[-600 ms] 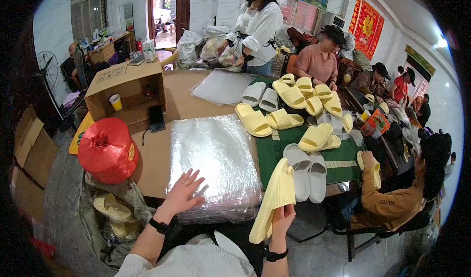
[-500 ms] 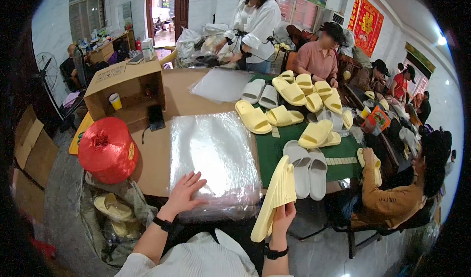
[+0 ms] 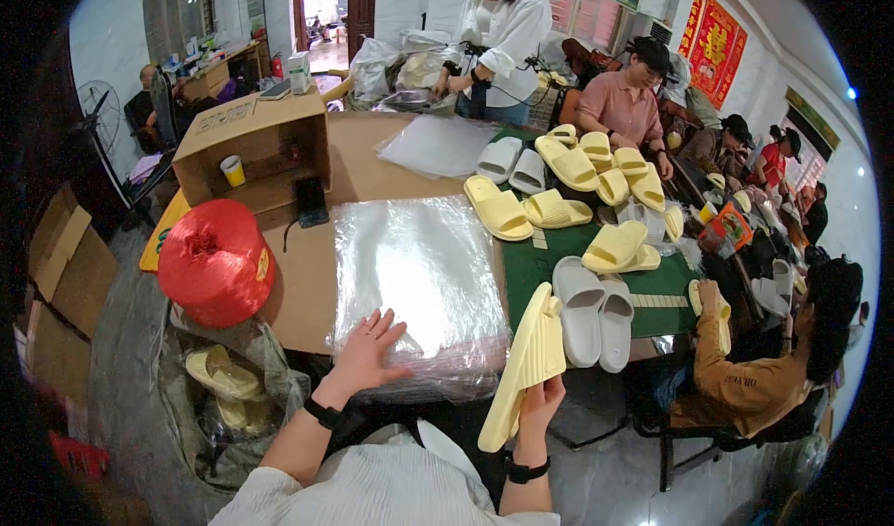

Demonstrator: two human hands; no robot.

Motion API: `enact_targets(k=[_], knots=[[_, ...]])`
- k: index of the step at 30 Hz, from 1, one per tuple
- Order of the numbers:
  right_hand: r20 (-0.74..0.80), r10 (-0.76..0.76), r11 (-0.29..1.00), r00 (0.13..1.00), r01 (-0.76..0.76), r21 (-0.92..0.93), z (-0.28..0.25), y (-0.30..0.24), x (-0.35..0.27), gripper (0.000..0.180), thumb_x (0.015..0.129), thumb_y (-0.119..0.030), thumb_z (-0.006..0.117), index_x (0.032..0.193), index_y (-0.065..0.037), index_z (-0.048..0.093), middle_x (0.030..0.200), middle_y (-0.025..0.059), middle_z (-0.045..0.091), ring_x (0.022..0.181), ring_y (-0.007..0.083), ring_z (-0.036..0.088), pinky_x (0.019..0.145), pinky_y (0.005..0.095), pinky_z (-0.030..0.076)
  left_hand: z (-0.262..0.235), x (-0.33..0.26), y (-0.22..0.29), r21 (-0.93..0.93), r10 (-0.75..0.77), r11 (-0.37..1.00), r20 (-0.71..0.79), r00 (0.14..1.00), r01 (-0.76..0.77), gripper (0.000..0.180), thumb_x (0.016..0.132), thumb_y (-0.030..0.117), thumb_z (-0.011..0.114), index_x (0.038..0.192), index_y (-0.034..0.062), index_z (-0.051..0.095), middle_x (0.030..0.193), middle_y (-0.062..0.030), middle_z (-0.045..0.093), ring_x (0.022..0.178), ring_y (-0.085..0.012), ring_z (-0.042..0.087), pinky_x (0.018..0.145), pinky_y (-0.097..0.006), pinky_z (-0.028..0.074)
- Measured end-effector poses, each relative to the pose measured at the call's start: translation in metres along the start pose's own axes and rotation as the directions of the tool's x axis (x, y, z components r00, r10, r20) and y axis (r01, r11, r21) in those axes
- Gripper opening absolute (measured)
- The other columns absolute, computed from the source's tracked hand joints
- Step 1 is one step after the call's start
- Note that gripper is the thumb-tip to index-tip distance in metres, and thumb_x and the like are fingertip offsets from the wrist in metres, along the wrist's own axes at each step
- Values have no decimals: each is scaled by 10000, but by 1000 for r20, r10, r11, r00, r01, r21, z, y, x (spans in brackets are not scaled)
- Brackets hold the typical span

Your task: The recorder is placing pairs of slippers into plastic bags and then into a larger storage sack in a manufacturing facility.

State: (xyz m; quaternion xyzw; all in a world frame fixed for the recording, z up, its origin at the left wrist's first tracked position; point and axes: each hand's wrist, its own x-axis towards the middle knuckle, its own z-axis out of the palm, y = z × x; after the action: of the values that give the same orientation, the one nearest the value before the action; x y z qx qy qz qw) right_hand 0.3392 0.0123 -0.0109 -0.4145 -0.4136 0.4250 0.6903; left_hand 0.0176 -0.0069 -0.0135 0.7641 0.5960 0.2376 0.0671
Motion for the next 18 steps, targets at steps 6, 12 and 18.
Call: enact_targets(k=[6, 12, 18], knots=[[29, -27, 997, 999, 29, -76, 7, -3, -5, 234, 1001, -98, 591, 1187, 27, 660, 1025, 40, 715, 842, 108, 672, 729, 246, 524, 9, -3, 3, 6, -19, 1000, -47, 999, 20, 808, 784, 542, 755, 1421, 100, 524, 1529, -230, 412, 1429, -466, 339, 1171, -556, 269], [113, 54, 997, 992, -47, -64, -5, 7, -4, 311, 979, -96, 602, 1251, 55, 612, 1163, 77, 690, 1018, 145, 663, 900, 284, 508, 15, -2, -4, -10, -19, 1000, -46, 999, 19, 609, 929, 427, 650, 1424, 97, 518, 1540, -227, 397, 1427, -477, 334, 1163, -564, 275], [83, 50, 998, 995, -47, -36, -4, 6, -5, 309, 983, -92, 606, 1256, 53, 611, 1162, 82, 693, 1020, 152, 669, 907, 289, 510, 15, 0, -4, -35, -50, 998, -11, 999, 49, 654, 916, 449, 660, 1446, 101, 496, 1558, -237, 365, 1448, -476, 294, 1181, -563, 237]])
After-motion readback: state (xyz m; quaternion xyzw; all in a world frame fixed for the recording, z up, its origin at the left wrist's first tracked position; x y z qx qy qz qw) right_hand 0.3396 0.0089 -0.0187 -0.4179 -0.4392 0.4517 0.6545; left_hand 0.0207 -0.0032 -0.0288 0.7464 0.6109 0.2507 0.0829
